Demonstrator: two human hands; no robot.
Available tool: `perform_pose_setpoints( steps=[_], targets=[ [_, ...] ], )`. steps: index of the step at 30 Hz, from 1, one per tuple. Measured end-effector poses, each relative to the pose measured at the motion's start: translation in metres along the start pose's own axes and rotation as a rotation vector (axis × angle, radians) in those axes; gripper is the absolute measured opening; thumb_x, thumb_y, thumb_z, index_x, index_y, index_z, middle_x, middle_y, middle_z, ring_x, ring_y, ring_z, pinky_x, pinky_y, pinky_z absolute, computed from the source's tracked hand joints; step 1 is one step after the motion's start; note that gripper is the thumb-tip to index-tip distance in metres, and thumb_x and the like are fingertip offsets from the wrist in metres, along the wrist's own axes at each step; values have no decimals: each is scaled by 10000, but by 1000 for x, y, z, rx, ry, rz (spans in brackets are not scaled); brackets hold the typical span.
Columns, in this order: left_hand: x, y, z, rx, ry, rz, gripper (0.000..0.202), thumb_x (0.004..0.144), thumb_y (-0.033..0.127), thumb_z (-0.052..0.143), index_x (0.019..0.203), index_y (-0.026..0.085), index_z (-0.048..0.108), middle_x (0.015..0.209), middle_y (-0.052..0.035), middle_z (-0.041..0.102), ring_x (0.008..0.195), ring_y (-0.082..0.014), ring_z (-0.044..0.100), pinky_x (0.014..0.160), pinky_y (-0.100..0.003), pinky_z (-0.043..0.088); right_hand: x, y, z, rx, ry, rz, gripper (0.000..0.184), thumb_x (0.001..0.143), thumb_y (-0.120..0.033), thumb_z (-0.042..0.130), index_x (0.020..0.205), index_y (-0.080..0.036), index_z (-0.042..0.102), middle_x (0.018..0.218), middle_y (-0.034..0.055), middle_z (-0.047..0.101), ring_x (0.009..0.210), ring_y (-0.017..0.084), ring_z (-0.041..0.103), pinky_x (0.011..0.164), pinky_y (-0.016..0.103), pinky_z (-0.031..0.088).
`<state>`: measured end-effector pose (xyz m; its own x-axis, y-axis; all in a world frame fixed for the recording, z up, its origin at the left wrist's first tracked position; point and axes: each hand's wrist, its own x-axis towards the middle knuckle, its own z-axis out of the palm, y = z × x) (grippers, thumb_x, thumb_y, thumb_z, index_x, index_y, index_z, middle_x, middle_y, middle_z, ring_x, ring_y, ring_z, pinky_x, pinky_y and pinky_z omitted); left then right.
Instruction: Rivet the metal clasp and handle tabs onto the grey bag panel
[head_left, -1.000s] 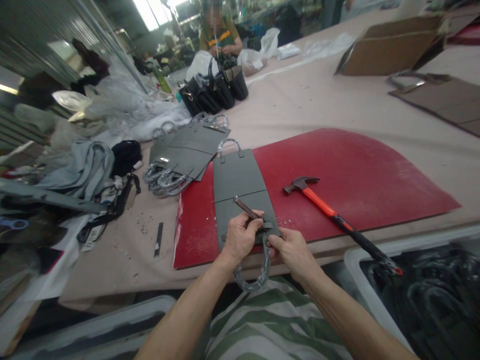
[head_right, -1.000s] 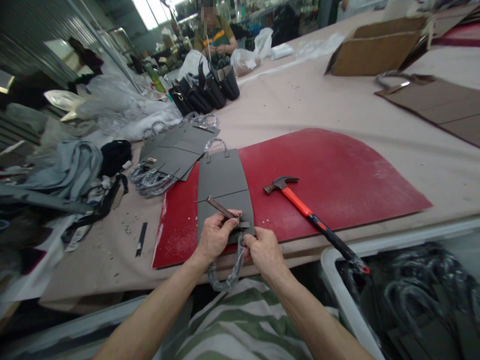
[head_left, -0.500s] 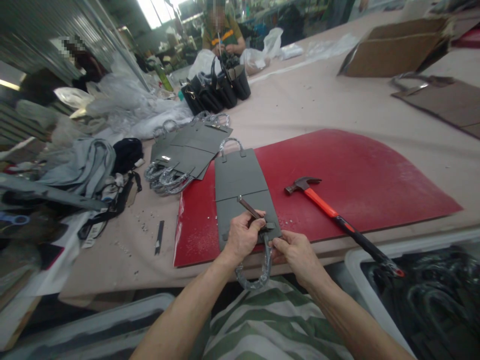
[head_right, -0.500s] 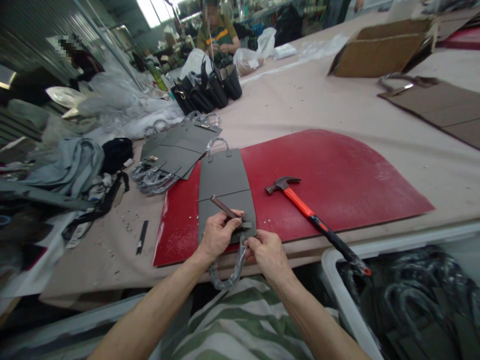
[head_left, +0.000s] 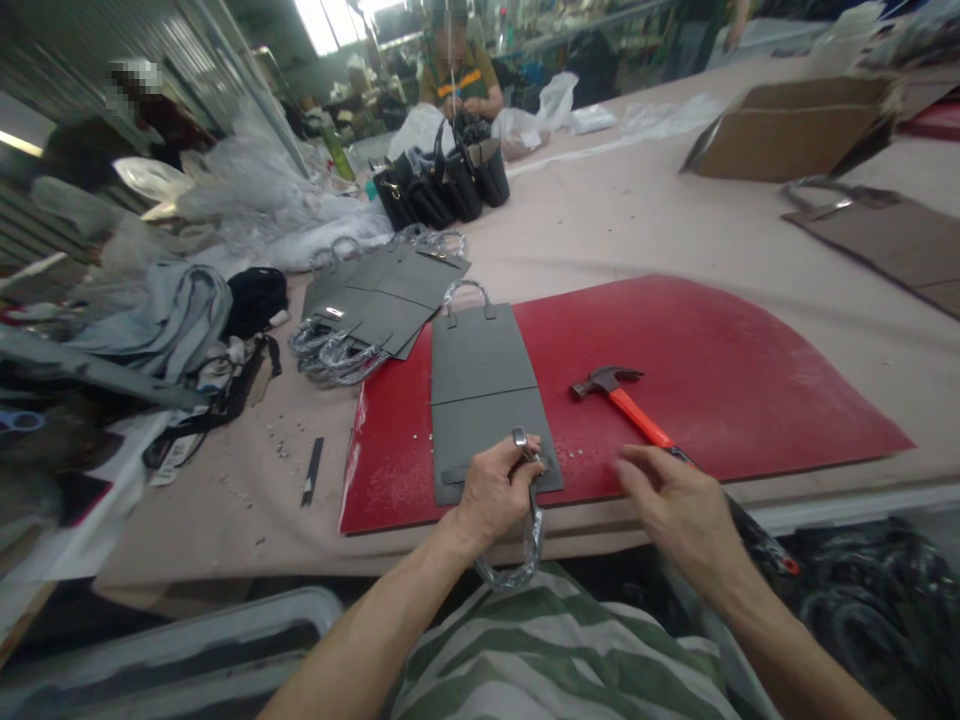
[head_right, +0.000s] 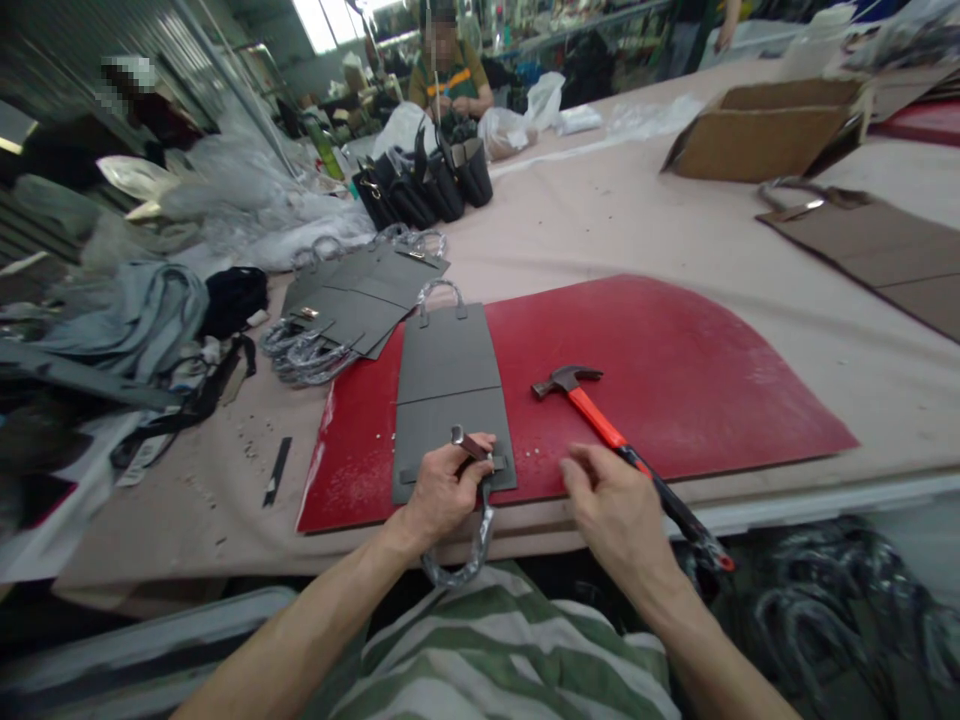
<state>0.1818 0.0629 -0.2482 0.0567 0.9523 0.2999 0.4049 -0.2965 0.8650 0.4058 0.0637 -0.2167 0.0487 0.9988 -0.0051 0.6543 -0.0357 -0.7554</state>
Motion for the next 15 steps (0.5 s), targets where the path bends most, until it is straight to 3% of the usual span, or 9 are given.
perform_pose_setpoints(
  steps=[2,3,5,7,9,12,15],
  targets=[
    [0,1,0,11,-5,11,150,875,129,630,995,195,690,1108,-73,752,1025,-209,719,940,-319,566,12,15,-20,-285,207,-171,470,870,-493,477,1115,-138,663,1048,175,664,968,308,618,869,433,475],
    [0,2,0,16,-12,20,149,876,129,628,993,199,688,1108,-69,751,1023,-209,717,939,-315,563,19,22,-27,-412,224,-222,477,868,-487,472,1121,-123,649,1068,198,644,993,328,601,869,449,467],
    [1,4,0,24,-32,34,145,880,128,620,986,205,684,1102,-62,747,1020,-206,711,938,-307,553,29,33,-37,-568,127,-229,392,845,-453,472,1004,-134,634,988,197,626,930,330,592,799,442,461],
    [2,5,-1,35,-59,41,147,884,126,614,981,210,685,1089,-54,744,1015,-204,703,934,-304,542,35,36,-41,-544,-22,-106,228,793,-407,502,814,-191,570,804,133,600,770,281,574,694,398,436],
    [3,6,-1,49,-74,35,152,880,124,614,976,214,691,1075,-48,742,1006,-205,697,928,-302,534,36,32,-42,-296,-173,92,180,752,-396,540,719,-226,489,680,65,555,640,221,530,602,348,406],
    [5,6,0,78,-76,18,153,862,121,624,956,216,697,1046,-45,740,974,-207,694,910,-302,529,32,18,-39,306,-416,426,236,687,-403,628,757,-217,500,646,0,521,508,134,448,479,269,365],
    [6,7,0,99,-81,6,149,851,123,632,943,221,698,984,-38,736,924,-202,689,868,-292,527,24,1,-35,621,-483,597,288,660,-388,680,812,-200,525,614,-57,430,428,67,313,387,202,263]
  ],
)
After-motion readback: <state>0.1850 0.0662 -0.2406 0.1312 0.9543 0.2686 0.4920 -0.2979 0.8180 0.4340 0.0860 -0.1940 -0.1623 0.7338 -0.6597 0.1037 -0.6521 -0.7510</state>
